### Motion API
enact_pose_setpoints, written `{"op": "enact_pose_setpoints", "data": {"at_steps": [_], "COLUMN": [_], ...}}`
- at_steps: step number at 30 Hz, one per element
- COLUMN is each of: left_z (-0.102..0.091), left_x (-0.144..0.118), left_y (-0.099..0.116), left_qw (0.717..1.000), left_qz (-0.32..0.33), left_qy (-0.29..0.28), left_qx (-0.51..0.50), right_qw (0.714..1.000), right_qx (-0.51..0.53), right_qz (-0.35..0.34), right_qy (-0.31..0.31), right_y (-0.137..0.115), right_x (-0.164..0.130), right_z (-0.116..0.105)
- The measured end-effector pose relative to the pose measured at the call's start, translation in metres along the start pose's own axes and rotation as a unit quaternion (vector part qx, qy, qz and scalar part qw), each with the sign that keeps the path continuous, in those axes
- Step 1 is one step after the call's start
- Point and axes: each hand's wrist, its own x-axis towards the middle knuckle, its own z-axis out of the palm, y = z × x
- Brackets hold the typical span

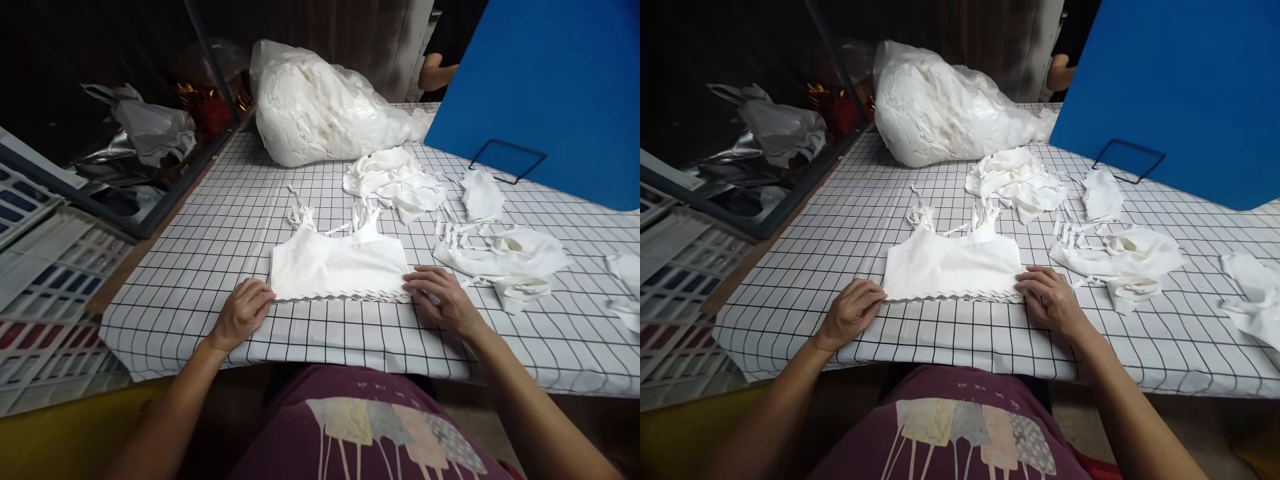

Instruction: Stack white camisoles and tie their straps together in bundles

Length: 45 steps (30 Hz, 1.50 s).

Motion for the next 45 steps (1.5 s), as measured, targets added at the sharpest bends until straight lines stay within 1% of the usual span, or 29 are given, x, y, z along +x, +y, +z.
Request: {"op": "enact_pose_setpoints", "data": {"at_steps": [3, 5, 7, 9, 11, 12, 15, 17, 18, 20, 22, 24, 26, 28, 30, 32, 34, 37, 40, 42, 45], "left_z": [-0.002, 0.003, 0.012, 0.024, 0.033, 0.036, 0.037, 0.033, 0.031, 0.028, 0.031, 0.043, 0.065, 0.092, 0.119, 0.141, 0.156, 0.166, 0.168, 0.168, 0.166], "left_x": [0.009, 0.019, 0.029, 0.035, 0.035, 0.033, 0.026, 0.028, 0.033, 0.053, 0.086, 0.126, 0.164, 0.195, 0.215, 0.225, 0.227, 0.225, 0.223, 0.223, 0.224], "left_y": [0.009, 0.014, 0.015, 0.013, 0.009, 0.007, 0.001, 0.000, 0.001, 0.008, 0.020, 0.035, 0.047, 0.054, 0.055, 0.054, 0.051, 0.048, 0.047, 0.047, 0.047], "left_qw": [0.998, 0.995, 0.995, 0.992, 0.984, 0.980, 0.975, 0.975, 0.975, 0.978, 0.986, 0.994, 0.991, 0.987, 0.987, 0.988, 0.988, 0.988, 0.988, 0.986, 0.982], "left_qz": [-0.053, -0.080, -0.095, -0.115, -0.136, -0.145, -0.147, -0.144, -0.141, -0.128, -0.092, -0.028, 0.057, 0.094, 0.087, 0.063, 0.044, 0.043, 0.044, 0.041, 0.035], "left_qy": [0.023, 0.032, 0.001, -0.059, -0.116, -0.136, -0.164, -0.162, -0.156, -0.135, -0.116, -0.107, -0.115, -0.125, -0.130, -0.132, -0.135, -0.138, -0.136, -0.145, -0.166], "left_qx": [-0.036, -0.043, -0.028, -0.003, 0.015, 0.021, 0.037, 0.058, 0.071, 0.089, 0.076, 0.020, -0.032, -0.042, -0.045, -0.051, -0.056, -0.059, -0.060, -0.067, -0.079], "right_qw": [0.999, 0.999, 0.999, 0.998, 0.993, 0.990, 0.985, 0.983, 0.983, 0.983, 0.983, 0.983, 0.984, 0.984, 0.981, 0.974, 0.968, 0.949, 0.928, 0.916, 0.893], "right_qx": [0.000, -0.010, -0.033, -0.065, -0.096, -0.107, -0.118, -0.117, -0.116, -0.112, -0.102, -0.081, -0.046, 0.007, 0.062, 0.091, 0.088, 0.076, 0.086, 0.116, 0.193], "right_qz": [0.002, 0.004, 0.000, 0.004, 0.031, 0.047, 0.080, 0.088, 0.092, 0.097, 0.098, 0.100, 0.109, 0.133, 0.167, 0.201, 0.236, 0.305, 0.361, 0.380, 0.398], "right_qy": [0.035, 0.051, 0.032, -0.016, -0.062, -0.078, -0.102, -0.109, -0.110, -0.112, -0.117, -0.129, -0.133, -0.115, -0.078, -0.043, -0.021, -0.024, -0.042, -0.059, -0.086], "right_y": [-0.011, -0.019, -0.026, -0.027, -0.025, -0.023, -0.018, -0.018, -0.019, -0.022, -0.025, -0.026, -0.022, -0.015, -0.004, 0.009, 0.025, 0.051, 0.074, 0.088, 0.105], "right_x": [0.011, 0.023, 0.036, 0.044, 0.046, 0.046, 0.041, 0.039, 0.038, 0.039, 0.041, 0.045, 0.053, 0.067, 0.088, 0.114, 0.144, 0.192, 0.233, 0.253, 0.275], "right_z": [-0.002, 0.004, 0.016, 0.031, 0.045, 0.050, 0.057, 0.058, 0.057, 0.056, 0.052, 0.043, 0.029, 0.013, -0.001, -0.007, -0.002, 0.021, 0.046, 0.058, 0.065]}}
